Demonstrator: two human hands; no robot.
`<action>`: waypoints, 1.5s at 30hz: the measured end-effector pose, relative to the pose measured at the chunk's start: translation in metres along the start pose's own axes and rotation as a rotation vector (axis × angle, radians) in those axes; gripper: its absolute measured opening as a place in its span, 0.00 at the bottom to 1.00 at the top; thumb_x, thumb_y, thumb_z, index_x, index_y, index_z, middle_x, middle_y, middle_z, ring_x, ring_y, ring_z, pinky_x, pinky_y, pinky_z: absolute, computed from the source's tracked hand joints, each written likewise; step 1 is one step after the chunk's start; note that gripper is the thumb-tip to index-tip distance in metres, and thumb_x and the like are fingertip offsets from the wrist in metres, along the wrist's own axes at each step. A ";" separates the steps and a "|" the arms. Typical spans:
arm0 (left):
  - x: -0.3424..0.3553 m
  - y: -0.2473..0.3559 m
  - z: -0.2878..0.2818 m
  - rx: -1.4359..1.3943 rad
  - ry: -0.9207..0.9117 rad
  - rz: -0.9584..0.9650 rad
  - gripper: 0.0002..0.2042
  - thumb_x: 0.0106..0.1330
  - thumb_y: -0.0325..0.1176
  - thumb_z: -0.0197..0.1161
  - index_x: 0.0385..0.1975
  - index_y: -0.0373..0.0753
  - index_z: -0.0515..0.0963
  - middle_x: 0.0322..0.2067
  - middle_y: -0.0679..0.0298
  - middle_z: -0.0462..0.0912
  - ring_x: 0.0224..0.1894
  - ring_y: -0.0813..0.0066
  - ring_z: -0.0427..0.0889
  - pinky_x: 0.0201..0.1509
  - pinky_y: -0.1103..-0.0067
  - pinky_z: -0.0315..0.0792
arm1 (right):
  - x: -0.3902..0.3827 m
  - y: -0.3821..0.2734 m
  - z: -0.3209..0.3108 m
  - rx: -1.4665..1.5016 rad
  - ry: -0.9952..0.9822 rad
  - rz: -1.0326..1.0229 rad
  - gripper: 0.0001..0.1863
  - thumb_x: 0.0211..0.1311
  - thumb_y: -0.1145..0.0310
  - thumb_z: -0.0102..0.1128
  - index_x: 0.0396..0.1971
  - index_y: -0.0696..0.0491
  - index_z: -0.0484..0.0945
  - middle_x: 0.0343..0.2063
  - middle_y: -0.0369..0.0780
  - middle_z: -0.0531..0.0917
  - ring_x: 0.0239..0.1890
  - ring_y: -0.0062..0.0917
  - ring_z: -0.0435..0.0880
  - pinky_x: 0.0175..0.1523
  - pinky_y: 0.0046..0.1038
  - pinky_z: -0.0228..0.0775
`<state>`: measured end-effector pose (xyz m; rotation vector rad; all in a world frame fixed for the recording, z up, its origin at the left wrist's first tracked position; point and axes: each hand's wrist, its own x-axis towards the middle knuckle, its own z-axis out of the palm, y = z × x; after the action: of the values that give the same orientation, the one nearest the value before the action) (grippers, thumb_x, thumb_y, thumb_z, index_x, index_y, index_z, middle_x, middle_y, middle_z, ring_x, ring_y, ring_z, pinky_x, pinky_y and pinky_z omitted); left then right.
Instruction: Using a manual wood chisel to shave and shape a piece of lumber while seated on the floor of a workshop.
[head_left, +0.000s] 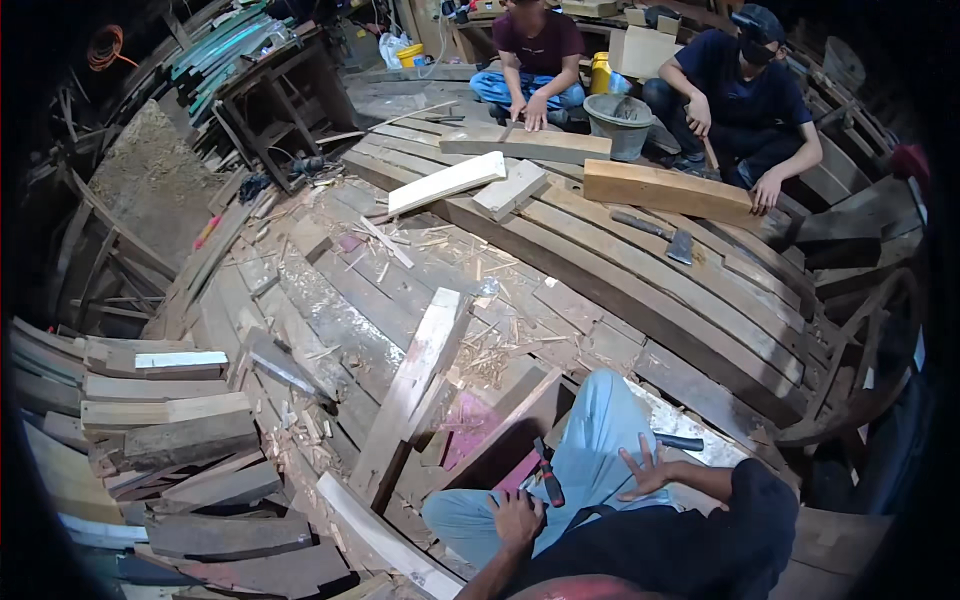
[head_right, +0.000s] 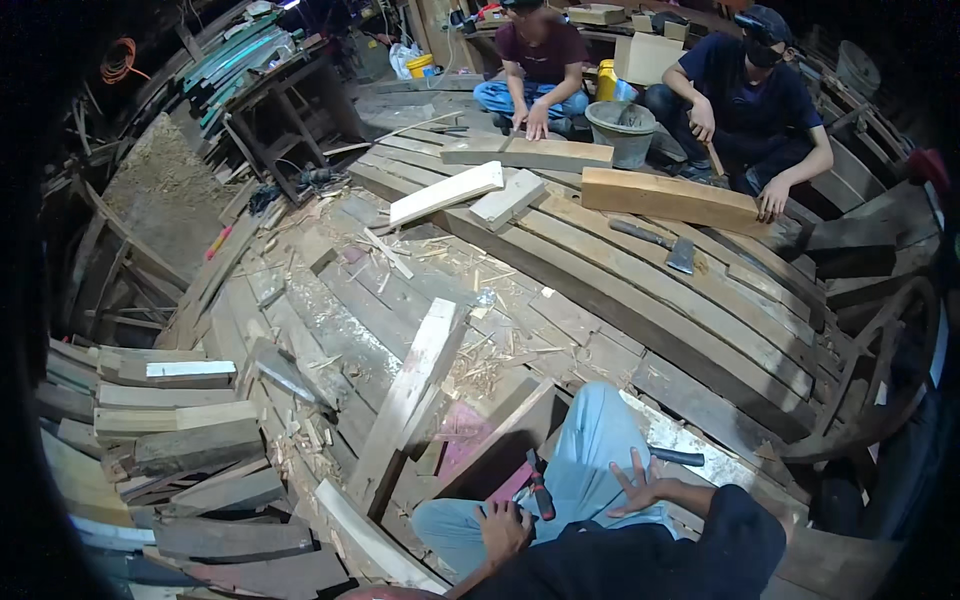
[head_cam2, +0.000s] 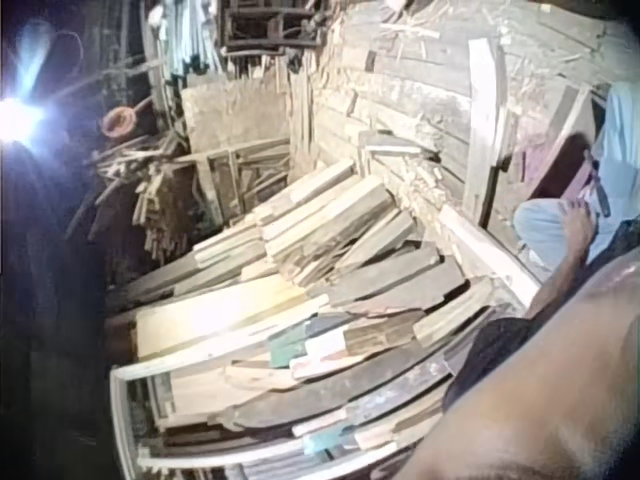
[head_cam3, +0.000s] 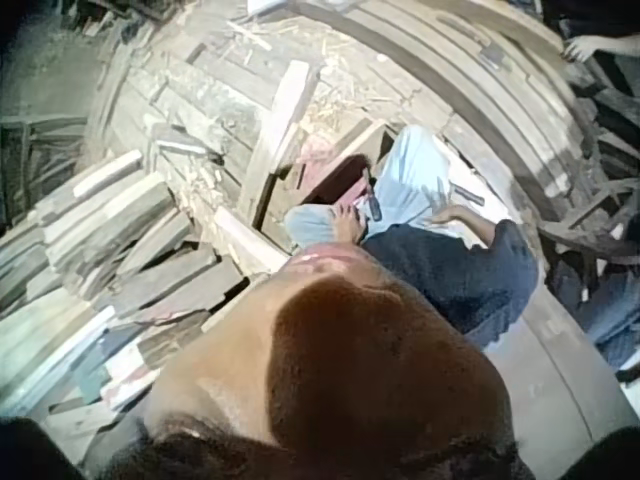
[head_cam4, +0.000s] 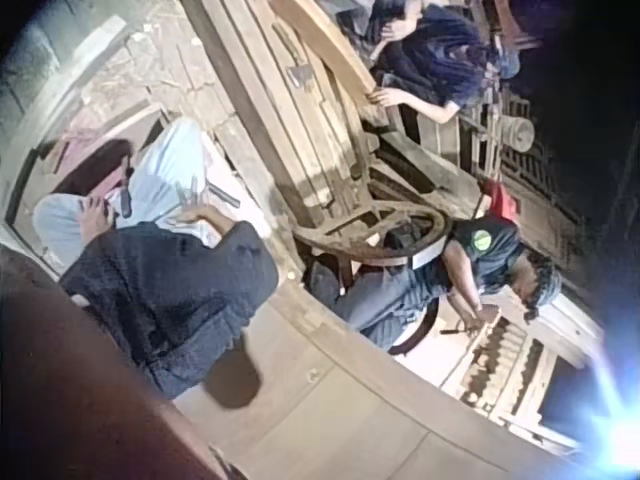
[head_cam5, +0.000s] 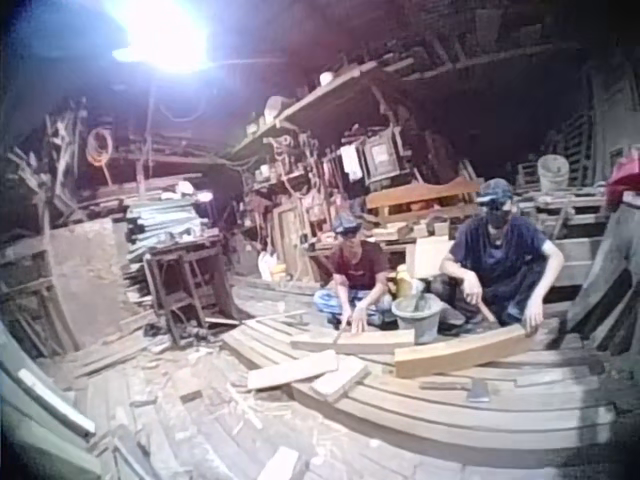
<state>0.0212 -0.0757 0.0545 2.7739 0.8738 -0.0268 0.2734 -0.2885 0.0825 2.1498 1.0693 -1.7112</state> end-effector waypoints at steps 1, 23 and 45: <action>0.002 0.003 0.000 -0.012 -0.008 0.014 0.18 0.61 0.44 0.55 0.35 0.35 0.82 0.39 0.52 0.83 0.52 0.52 0.75 0.63 0.45 0.56 | 0.015 0.007 0.007 -0.084 -0.042 0.041 0.70 0.45 0.17 0.48 0.72 0.42 0.18 0.64 0.60 0.08 0.65 0.73 0.11 0.67 0.71 0.32; 0.011 -0.004 0.008 -0.052 -0.209 -0.152 0.19 0.62 0.45 0.52 0.38 0.37 0.83 0.44 0.53 0.83 0.55 0.54 0.74 0.67 0.47 0.54 | 0.000 0.002 0.013 0.099 0.029 -0.029 0.69 0.45 0.17 0.49 0.72 0.40 0.18 0.65 0.59 0.09 0.65 0.74 0.14 0.66 0.71 0.36; 0.014 -0.005 0.004 -0.077 -0.023 -0.039 0.16 0.60 0.45 0.56 0.30 0.36 0.82 0.33 0.52 0.84 0.44 0.58 0.77 0.55 0.55 0.61 | 0.006 0.001 -0.006 0.107 0.026 -0.019 0.71 0.45 0.18 0.51 0.71 0.42 0.16 0.64 0.60 0.07 0.64 0.75 0.11 0.66 0.71 0.37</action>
<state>0.0297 -0.0649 0.0488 2.6803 0.9040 -0.0318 0.2789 -0.2828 0.0784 2.2381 1.0294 -1.7923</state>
